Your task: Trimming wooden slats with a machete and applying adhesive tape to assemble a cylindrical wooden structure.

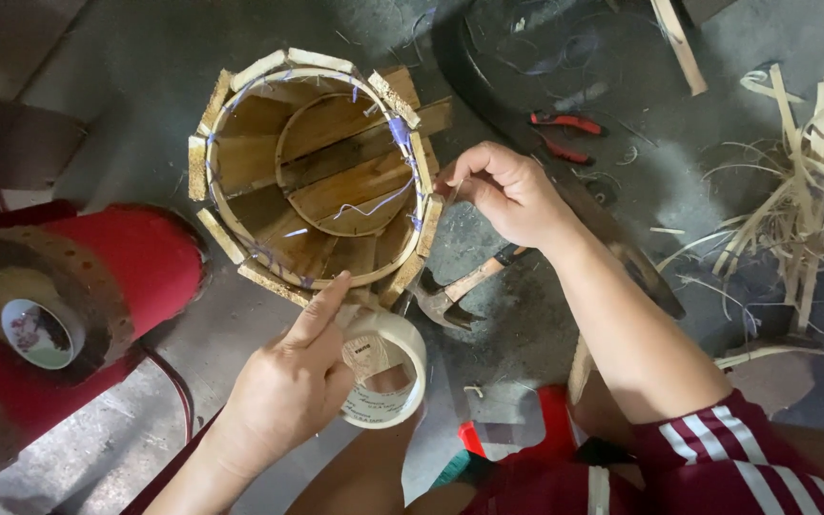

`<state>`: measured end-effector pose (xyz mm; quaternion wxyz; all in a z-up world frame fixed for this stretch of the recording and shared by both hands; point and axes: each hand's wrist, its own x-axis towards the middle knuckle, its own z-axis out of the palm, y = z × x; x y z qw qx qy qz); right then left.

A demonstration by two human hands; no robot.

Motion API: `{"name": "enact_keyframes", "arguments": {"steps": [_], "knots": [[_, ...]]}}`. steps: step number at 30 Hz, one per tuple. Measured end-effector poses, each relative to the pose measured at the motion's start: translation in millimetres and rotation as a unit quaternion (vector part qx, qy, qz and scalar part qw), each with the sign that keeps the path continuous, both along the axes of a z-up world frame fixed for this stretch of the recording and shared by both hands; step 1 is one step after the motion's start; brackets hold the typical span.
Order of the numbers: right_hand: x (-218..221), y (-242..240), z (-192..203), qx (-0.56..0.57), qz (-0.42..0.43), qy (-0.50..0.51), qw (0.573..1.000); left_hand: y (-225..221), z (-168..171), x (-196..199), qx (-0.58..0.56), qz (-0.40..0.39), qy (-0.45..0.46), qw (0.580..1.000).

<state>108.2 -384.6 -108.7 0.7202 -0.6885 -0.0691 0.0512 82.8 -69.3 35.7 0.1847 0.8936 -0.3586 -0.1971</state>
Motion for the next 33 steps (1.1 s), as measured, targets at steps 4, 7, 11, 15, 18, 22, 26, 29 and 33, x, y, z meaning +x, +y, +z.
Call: {"name": "enact_keyframes", "arguments": {"steps": [4,7,11,15,18,22,26,29,33], "knots": [[-2,-4,3,-0.024,0.01,-0.007,1.0,-1,2,6,-0.014,-0.01,0.025,1.0],[-1,-3,3,-0.021,0.004,0.001,1.0,-2,-1,6,0.002,-0.006,0.013,1.0],[2,0,2,-0.059,-0.013,-0.011,0.998,0,-3,6,-0.003,-0.013,-0.002,1.0],[6,3,1,-0.077,-0.018,-0.019,0.997,4,-9,5,-0.007,-0.027,-0.03,0.999],[6,5,-4,-0.099,-0.027,-0.014,0.995,4,-9,7,-0.013,-0.041,-0.037,0.998],[9,9,-1,-0.089,-0.044,-0.023,0.995,7,-13,7,-0.011,-0.051,-0.064,0.997],[8,16,4,-0.101,-0.071,-0.038,0.992,9,-15,5,-0.023,-0.048,-0.057,0.997],[7,22,2,-0.107,-0.098,-0.044,0.988,11,-18,4,-0.02,-0.048,-0.049,0.997],[3,36,3,-0.1,-0.16,-0.044,0.981,7,-13,9,-0.04,-0.077,-0.061,0.994]]}}
